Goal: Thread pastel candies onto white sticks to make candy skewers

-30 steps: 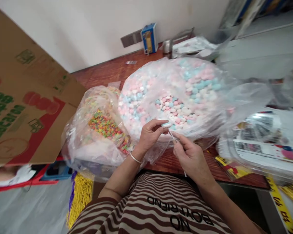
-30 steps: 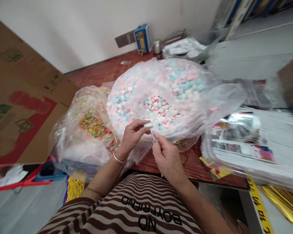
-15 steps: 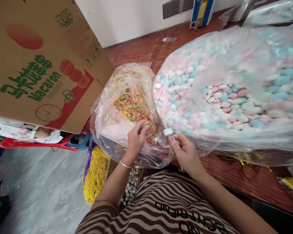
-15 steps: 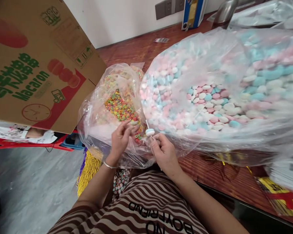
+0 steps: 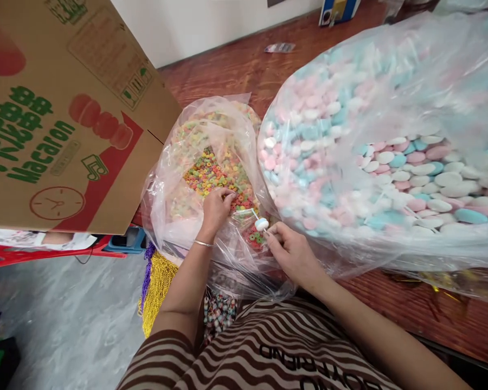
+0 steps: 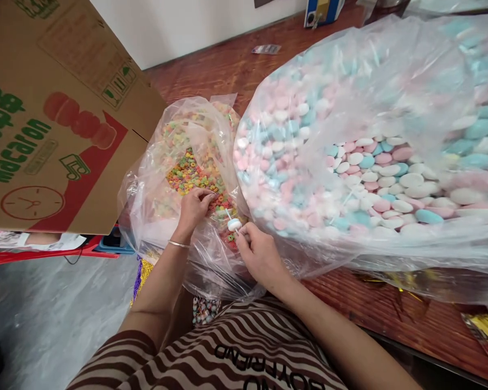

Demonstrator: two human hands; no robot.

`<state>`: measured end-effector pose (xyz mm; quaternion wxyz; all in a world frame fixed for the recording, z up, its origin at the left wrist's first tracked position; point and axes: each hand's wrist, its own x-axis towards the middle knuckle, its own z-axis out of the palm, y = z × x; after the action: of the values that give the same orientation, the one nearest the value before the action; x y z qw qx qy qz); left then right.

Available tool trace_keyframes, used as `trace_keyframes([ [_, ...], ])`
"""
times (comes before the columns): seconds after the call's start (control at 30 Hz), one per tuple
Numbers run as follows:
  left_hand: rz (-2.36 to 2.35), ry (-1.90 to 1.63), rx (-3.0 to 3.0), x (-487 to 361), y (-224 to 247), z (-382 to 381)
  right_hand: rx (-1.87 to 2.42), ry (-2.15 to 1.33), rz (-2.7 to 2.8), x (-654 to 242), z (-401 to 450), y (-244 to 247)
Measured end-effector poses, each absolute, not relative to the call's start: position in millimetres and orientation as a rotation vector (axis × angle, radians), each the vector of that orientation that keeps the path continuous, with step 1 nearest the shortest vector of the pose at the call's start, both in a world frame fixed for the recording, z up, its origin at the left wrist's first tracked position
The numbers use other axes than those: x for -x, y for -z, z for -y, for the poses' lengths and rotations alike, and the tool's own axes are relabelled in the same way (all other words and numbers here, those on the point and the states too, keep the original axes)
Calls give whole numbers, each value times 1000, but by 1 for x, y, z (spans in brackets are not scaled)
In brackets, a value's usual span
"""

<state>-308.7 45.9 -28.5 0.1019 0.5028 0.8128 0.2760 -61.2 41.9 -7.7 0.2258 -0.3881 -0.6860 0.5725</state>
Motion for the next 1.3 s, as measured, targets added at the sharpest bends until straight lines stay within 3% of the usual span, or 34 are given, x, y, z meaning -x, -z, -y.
trace_keyframes([
  [0.27, -2262, -927, -1233, 314, 32, -47, 1143, -1530, 1948, 119, -73, 24],
  [0.83, -1774, -1266, -749, 296, 16, -27, 1059, -1489, 1954, 124, -60, 33],
  [1.07, -2039, -1125, -1007, 301, 16, -31, 1075, -1494, 1915, 121, -57, 37],
  [1.3, -2295, -481, -1781, 301, 22, -52, 1129, -1520, 1871, 117, -59, 40],
])
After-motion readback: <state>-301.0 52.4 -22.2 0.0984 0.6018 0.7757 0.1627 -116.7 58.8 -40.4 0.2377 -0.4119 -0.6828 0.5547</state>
